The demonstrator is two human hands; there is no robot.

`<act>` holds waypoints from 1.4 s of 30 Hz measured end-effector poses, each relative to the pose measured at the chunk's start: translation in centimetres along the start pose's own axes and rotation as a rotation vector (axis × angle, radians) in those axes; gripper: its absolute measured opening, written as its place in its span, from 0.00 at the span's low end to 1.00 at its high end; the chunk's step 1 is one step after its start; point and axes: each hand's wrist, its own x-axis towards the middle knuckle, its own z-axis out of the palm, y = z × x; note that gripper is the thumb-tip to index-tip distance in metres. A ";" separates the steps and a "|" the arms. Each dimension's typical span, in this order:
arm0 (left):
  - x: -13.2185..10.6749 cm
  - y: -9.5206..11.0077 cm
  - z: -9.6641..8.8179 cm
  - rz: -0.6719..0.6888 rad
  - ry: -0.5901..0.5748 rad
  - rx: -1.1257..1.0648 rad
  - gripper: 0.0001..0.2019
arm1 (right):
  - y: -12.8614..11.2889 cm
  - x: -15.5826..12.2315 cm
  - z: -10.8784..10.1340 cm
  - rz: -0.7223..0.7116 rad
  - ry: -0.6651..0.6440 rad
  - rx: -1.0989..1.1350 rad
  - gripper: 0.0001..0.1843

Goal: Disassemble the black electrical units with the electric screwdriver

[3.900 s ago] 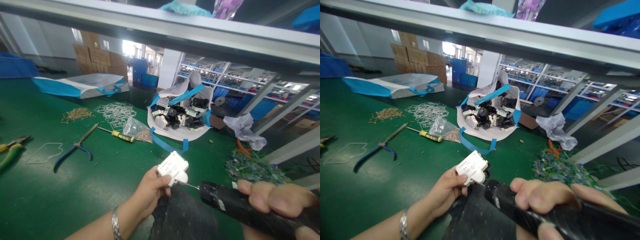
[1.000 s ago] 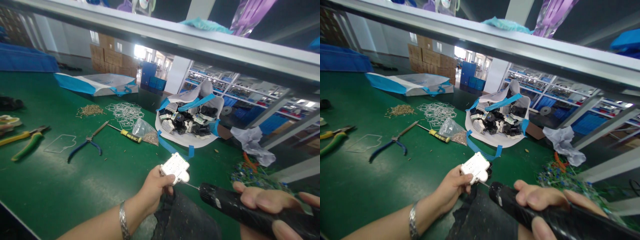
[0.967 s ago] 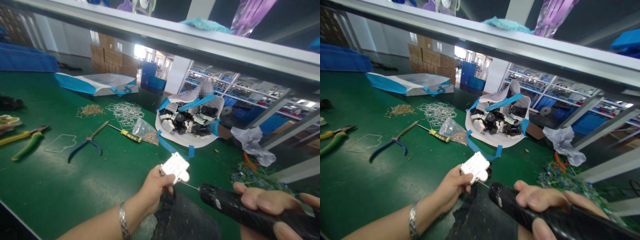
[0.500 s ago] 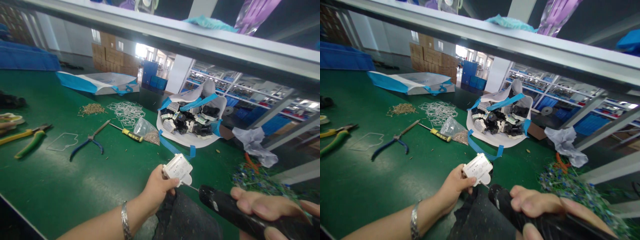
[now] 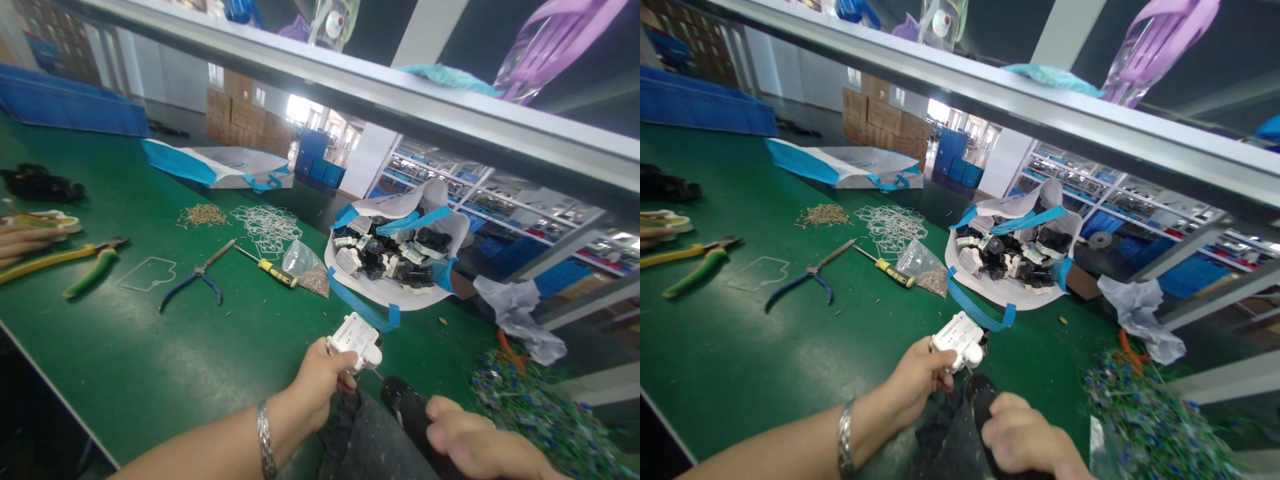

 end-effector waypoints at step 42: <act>-0.5 -0.1 -0.1 0.025 -0.276 0.004 0.17 | -2.1 5.1 -3.7 0.471 0.410 0.258 0.20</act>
